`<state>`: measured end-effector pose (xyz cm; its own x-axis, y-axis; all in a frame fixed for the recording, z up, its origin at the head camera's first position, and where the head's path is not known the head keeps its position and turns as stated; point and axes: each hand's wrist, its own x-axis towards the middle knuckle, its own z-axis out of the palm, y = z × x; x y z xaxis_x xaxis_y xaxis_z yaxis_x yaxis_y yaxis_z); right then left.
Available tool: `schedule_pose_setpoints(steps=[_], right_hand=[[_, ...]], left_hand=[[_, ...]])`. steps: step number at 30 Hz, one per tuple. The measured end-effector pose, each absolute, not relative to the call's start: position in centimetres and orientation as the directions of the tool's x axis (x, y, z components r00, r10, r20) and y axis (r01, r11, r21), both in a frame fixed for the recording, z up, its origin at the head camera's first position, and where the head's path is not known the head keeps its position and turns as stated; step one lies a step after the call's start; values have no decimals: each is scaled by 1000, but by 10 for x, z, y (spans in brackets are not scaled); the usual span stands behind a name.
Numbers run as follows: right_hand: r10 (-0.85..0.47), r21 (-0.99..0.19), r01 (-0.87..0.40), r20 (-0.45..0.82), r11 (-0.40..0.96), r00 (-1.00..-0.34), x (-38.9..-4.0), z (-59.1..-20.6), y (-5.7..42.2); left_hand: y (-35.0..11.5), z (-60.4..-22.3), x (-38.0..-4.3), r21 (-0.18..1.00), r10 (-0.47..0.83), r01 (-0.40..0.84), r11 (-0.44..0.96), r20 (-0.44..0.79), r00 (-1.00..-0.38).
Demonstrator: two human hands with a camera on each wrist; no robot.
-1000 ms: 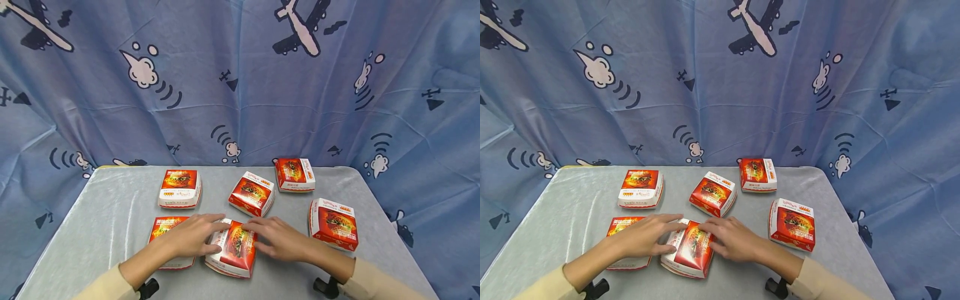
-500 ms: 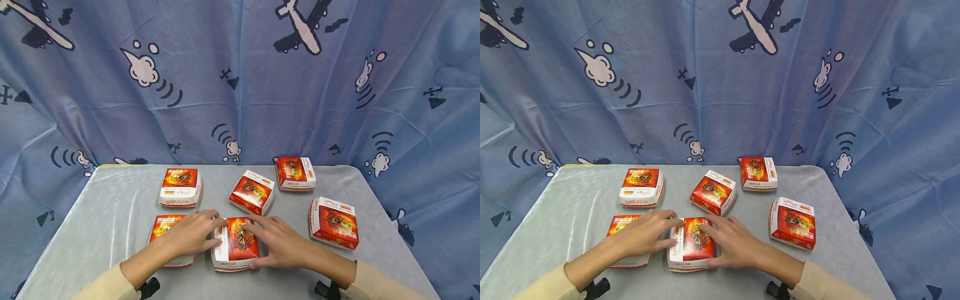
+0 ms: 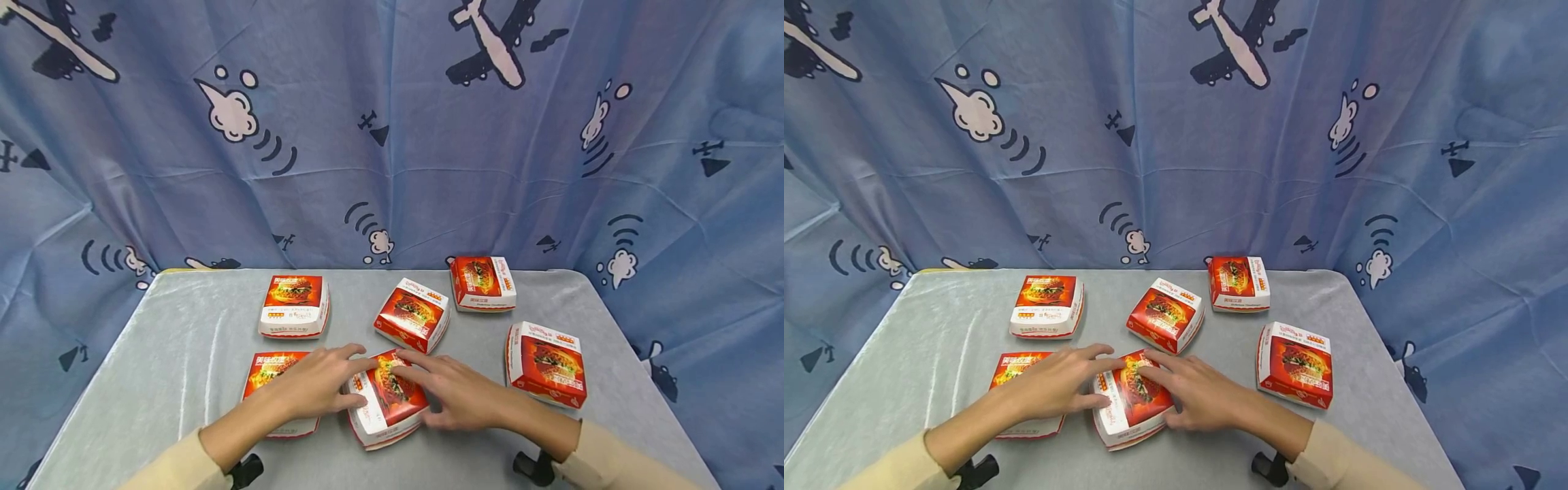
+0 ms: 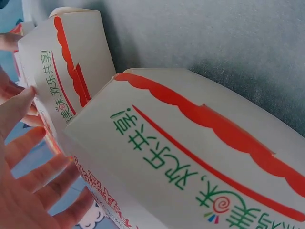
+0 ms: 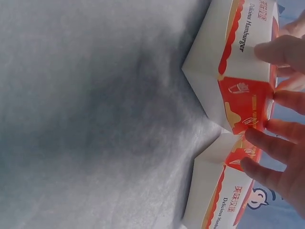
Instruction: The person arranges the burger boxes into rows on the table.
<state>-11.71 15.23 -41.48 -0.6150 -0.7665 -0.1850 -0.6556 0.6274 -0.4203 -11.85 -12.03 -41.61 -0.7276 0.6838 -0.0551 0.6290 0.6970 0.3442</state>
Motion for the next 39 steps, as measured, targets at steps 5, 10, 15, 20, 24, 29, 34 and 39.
schedule_pose_setpoints(steps=[5,10,15,20,24,29,34,39], right_hand=[[-739,-415,-628,-195,658,-645,-116,-414,152],[-684,-399,-586,-167,705,-710,-113,-411,151],[-669,-422,-568,-137,706,-730,-111,-412,148],[-657,-461,-537,-146,706,-739,-112,-415,146],[-637,-440,-523,-162,730,-753,-112,-418,145],[-624,-396,-530,-157,750,-766,-112,-421,144],[-629,-379,-541,-162,751,-760,-112,-422,144],[-635,-392,-537,-181,747,-751,-112,-421,144]], left_hand=[[-121,-417,-118,332,688,639,694,-45,-724],[-121,-418,-118,336,688,646,686,-9,-726],[-122,-417,-117,376,673,616,692,-28,-739],[-122,-416,-117,419,656,575,703,-68,-752],[-123,-415,-116,439,652,566,698,-62,-756],[-123,-415,-116,447,653,585,677,3,-757],[-123,-416,-117,454,650,568,687,-34,-759],[-123,-416,-117,441,662,570,694,-77,-746]])
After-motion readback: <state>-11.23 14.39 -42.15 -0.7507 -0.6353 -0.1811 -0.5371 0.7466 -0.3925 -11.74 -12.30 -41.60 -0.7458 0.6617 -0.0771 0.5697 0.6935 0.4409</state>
